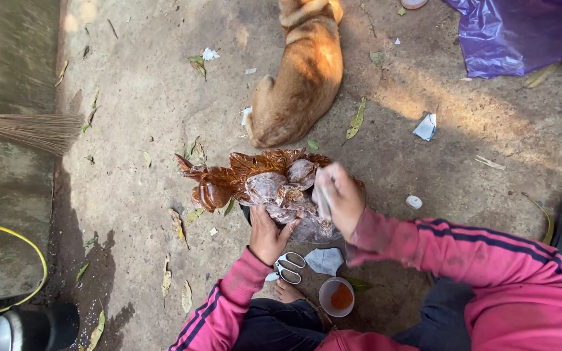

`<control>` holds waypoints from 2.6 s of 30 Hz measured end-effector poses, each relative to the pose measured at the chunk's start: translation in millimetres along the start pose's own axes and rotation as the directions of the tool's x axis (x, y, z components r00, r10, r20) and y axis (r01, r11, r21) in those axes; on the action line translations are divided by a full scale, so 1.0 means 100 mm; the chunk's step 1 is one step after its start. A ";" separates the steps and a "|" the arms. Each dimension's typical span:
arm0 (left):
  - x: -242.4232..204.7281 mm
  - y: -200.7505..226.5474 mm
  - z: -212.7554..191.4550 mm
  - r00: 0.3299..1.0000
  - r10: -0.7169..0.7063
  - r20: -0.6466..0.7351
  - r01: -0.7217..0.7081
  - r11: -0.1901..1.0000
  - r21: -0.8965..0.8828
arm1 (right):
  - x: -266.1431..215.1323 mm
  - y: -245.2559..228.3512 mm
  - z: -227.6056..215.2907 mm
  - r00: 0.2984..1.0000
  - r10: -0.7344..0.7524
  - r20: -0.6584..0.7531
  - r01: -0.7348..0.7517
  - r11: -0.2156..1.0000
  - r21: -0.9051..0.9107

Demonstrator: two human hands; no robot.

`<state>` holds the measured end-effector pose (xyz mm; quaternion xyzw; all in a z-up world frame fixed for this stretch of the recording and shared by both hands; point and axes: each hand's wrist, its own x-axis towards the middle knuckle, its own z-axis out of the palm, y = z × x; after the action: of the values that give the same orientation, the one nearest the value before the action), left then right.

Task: Hand-sanding an intricate wooden sculpture using sandpaper to smooth the surface and details.

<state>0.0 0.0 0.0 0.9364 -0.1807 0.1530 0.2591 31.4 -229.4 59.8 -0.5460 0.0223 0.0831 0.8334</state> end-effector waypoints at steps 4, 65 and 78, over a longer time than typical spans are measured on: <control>0.02 0.07 -0.05 1.000 0.000 -0.005 0.000 1.000 0.014 | 0.15 -0.11 -0.13 0.942 -0.336 -0.013 0.312 0.886 -0.343; -0.19 -0.33 0.27 1.000 -0.028 0.013 0.027 0.999 0.018 | 0.88 0.42 -0.73 0.214 -0.828 0.517 0.913 -0.018 -0.407; -0.23 -0.38 0.31 0.997 -0.055 0.050 0.054 0.998 0.023 | 0.84 0.06 -0.55 0.032 -0.863 0.503 0.947 -0.135 -0.292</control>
<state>1.9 19.8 -50.5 0.9473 -0.1599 0.1240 0.2482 116.4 -268.3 21.6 -0.6146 -0.4464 -0.4774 0.4417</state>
